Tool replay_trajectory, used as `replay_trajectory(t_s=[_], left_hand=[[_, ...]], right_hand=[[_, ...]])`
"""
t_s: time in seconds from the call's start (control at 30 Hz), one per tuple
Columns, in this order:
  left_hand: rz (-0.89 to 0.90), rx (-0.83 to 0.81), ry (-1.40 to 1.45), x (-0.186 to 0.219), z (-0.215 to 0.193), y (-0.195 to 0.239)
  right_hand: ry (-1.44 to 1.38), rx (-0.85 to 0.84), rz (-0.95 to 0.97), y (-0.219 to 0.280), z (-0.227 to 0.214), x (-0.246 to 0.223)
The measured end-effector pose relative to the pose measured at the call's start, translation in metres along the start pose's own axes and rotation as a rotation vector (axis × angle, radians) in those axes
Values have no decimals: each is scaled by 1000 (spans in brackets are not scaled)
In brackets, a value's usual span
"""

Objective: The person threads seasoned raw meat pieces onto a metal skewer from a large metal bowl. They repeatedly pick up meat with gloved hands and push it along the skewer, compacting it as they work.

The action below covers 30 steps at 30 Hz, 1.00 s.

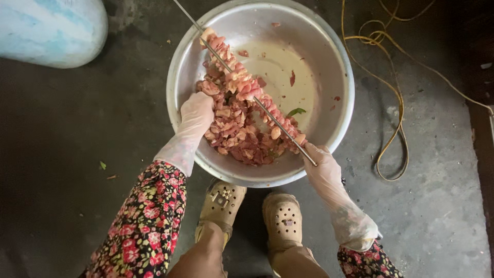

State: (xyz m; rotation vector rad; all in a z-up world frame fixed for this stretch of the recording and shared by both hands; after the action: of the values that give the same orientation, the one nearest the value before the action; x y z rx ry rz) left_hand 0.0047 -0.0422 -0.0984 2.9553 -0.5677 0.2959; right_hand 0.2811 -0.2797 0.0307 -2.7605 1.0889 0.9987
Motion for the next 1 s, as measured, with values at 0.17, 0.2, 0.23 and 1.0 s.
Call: replay_trajectory(t_s=[0.17,0.2,0.23,1.0], left_hand=[[-47,-45,-86,-4,2,-4],[-72,-112,-94,-1,-7,-6],[-97,-177,-102,1,-19,-9],[-735,-146,1369,-14,-85,-26]], right_hand=[[46,-32,-4,2,2,2],[21,-12,-44,1,1,1],[-3,8,-84,-1,0,1],[69,28,-82,-3,10,14]])
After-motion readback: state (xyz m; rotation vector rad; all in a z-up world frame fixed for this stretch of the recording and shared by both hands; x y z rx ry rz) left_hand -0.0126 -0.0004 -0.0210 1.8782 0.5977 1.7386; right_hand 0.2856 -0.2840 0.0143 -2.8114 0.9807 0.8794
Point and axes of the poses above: each hand's wrist, its own y-axis away from the middle knuckle, its own z-axis out of the palm, x = y × z, the point moved 1 cm from there along -y, towards the middle knuckle, and after that the axes turned 15 degrees about x, right-handed, at the moved point
